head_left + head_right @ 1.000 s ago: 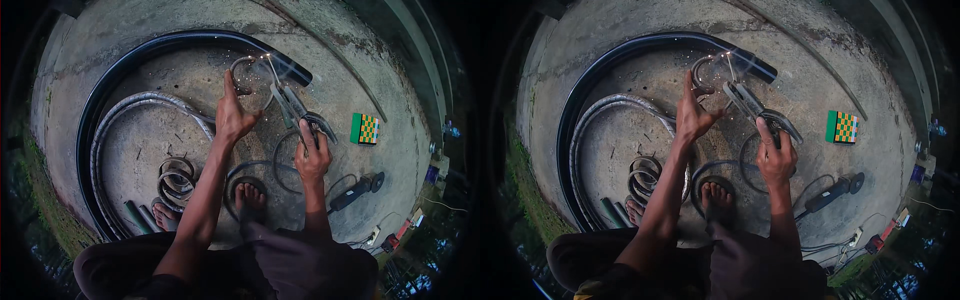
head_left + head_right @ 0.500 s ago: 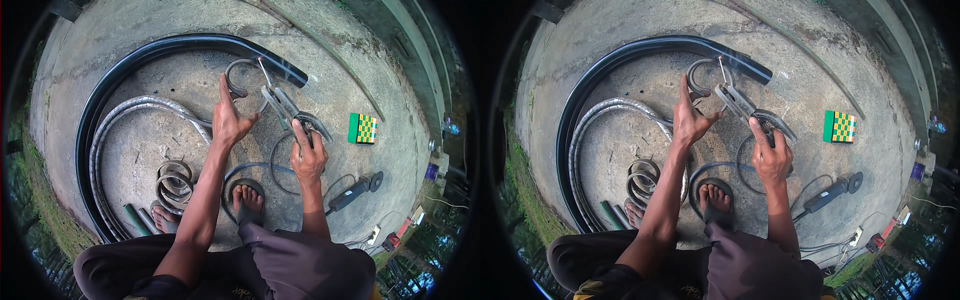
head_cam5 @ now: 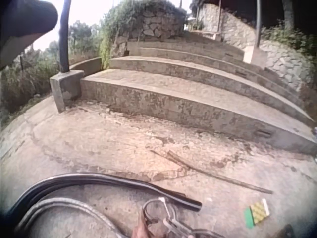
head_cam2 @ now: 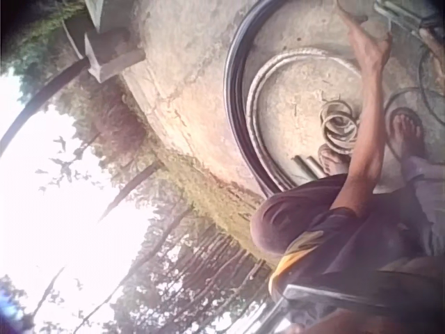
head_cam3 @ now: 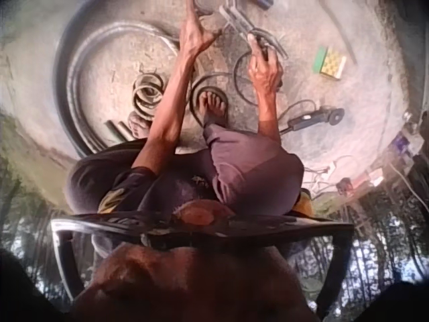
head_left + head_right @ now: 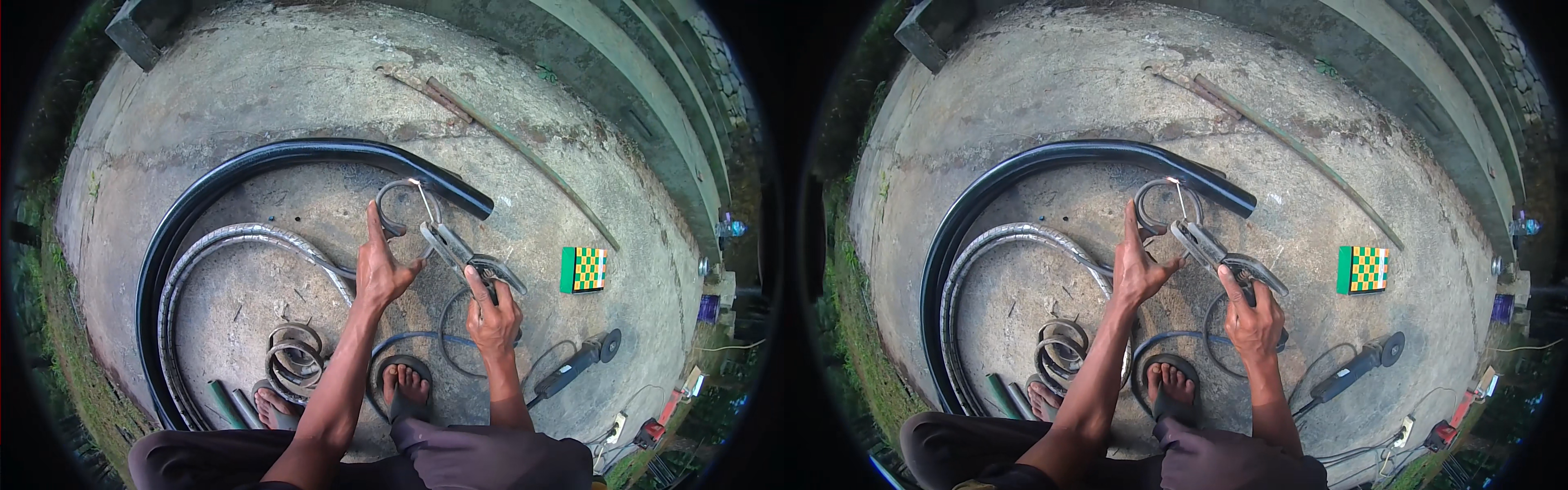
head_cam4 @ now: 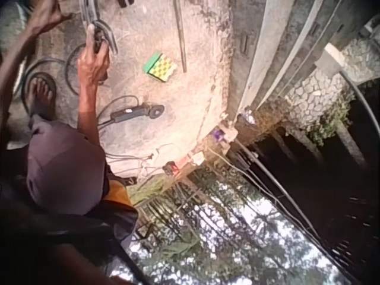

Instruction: The person uses an angle grinder to cut a piece of curved metal rod, then picks up a scroll-shaped metal piece and welds it to the end of a long black pipe using a stick welder.

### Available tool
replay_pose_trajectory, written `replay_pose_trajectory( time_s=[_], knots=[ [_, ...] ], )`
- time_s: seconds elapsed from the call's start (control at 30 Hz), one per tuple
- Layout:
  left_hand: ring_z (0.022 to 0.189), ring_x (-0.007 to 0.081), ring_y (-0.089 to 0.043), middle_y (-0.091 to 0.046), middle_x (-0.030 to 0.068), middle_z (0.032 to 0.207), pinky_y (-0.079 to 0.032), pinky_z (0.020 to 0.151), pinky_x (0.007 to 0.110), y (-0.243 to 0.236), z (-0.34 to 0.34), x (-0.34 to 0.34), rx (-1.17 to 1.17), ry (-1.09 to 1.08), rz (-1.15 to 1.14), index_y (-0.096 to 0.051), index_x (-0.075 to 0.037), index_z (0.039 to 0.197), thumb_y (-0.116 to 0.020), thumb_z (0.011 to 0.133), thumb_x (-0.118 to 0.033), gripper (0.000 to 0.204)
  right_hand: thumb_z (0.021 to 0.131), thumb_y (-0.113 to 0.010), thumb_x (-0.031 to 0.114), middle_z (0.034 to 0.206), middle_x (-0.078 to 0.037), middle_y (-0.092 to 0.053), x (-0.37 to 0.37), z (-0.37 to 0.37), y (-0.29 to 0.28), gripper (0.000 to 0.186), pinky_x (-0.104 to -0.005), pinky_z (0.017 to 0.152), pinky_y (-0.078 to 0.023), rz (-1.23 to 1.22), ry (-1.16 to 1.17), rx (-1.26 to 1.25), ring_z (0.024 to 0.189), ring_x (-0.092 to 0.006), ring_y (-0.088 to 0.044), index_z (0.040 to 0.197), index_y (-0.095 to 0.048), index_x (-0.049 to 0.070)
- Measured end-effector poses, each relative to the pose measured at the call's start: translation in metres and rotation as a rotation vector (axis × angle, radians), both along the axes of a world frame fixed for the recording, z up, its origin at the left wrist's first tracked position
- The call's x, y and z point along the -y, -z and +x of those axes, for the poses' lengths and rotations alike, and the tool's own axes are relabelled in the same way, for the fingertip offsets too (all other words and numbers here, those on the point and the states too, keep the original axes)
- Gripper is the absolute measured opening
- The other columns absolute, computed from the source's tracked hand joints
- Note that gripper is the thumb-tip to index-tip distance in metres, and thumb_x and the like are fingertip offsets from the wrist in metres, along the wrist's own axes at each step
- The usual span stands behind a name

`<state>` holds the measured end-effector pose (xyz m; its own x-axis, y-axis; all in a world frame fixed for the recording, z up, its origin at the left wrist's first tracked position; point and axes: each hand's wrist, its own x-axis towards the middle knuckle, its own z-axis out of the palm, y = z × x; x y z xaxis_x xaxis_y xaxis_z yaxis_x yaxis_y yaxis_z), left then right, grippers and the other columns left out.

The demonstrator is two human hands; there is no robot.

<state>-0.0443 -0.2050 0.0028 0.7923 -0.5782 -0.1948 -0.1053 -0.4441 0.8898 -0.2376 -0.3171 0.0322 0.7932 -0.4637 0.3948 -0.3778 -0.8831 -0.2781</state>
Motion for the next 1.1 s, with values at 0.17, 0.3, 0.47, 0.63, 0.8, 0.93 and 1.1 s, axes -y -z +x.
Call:
replay_pose_trajectory(
  time_s=[0.17, 0.3, 0.47, 0.63, 0.8, 0.93, 1.1],
  knots=[
    [0.116, 0.0420, -0.067, -0.068, 0.0264, 0.123, -0.053, 0.101, 0.045, 0.007, 0.001, -0.004, 0.021, -0.018, 0.001, 0.000, -0.001, 0.160, -0.092, 0.064, -0.015, 0.133, 0.075, -0.069, -0.003, 0.096, -0.012, -0.062, -0.004, 0.005, -0.001, 0.072, -0.0429, 0.066, -0.057, -0.016, -0.005, -0.010, 0.080, -0.0318, -0.068, 0.138, -0.065, 0.033],
    [0.113, 0.0457, -0.067, -0.066, 0.0288, 0.125, -0.053, 0.099, 0.045, 0.007, 0.003, -0.004, 0.036, 0.032, -0.009, 0.004, -0.001, 0.160, -0.089, 0.068, -0.016, 0.131, 0.078, -0.068, -0.003, 0.095, -0.011, -0.061, -0.002, 0.001, 0.003, 0.070, -0.0432, 0.064, -0.056, -0.030, 0.019, -0.037, 0.077, -0.0318, -0.067, 0.138, -0.065, 0.033],
    [0.123, 0.0409, -0.063, -0.069, 0.0257, 0.123, -0.050, 0.105, 0.044, 0.004, 0.003, -0.003, -0.016, -0.016, -0.008, -0.005, -0.002, 0.161, -0.091, 0.064, -0.014, 0.131, 0.077, -0.069, -0.003, 0.091, -0.010, -0.059, -0.001, 0.000, 0.005, 0.071, -0.0430, 0.062, -0.056, -0.054, 0.015, -0.040, 0.073, -0.0315, -0.066, 0.138, -0.066, 0.033],
    [0.113, 0.0458, -0.067, -0.066, 0.0280, 0.126, -0.053, 0.099, 0.045, 0.001, 0.004, -0.004, -0.031, 0.030, -0.005, 0.005, -0.002, 0.160, -0.087, 0.070, -0.016, 0.130, 0.076, -0.070, -0.004, 0.090, -0.010, -0.059, 0.000, 0.002, 0.005, 0.072, -0.0426, 0.061, -0.055, -0.033, 0.000, -0.015, 0.072, -0.0310, -0.066, 0.137, -0.066, 0.033],
    [0.113, 0.0451, -0.067, -0.067, 0.0262, 0.126, -0.052, 0.100, 0.044, 0.007, 0.003, -0.003, 0.035, 0.040, 0.016, 0.004, 0.000, 0.160, -0.087, 0.070, -0.017, 0.129, 0.075, -0.069, -0.005, 0.093, -0.011, -0.061, 0.000, 0.000, 0.004, 0.070, -0.0426, 0.065, -0.056, -0.012, 0.005, -0.033, 0.078, -0.0317, -0.067, 0.136, -0.067, 0.029],
    [0.117, 0.0417, -0.066, -0.069, 0.0242, 0.122, -0.051, 0.103, 0.045, 0.011, 0.002, -0.004, 0.025, 0.011, -0.024, 0.000, -0.001, 0.160, -0.092, 0.065, -0.018, 0.133, 0.076, -0.069, -0.005, 0.095, -0.011, -0.063, -0.001, 0.002, 0.002, 0.069, -0.0423, 0.066, -0.057, -0.003, 0.008, -0.032, 0.080, -0.0315, -0.069, 0.136, -0.067, 0.029],
    [0.120, 0.0400, -0.065, -0.070, 0.0231, 0.120, -0.050, 0.106, 0.045, 0.015, 0.002, -0.004, 0.007, 0.004, -0.064, -0.002, -0.001, 0.161, -0.093, 0.063, -0.018, 0.135, 0.078, -0.070, -0.004, 0.094, -0.011, -0.063, 0.000, 0.002, 0.004, 0.068, -0.0416, 0.065, -0.058, -0.007, 0.010, -0.012, 0.079, -0.0307, -0.069, 0.136, -0.067, 0.032]
  ],
)
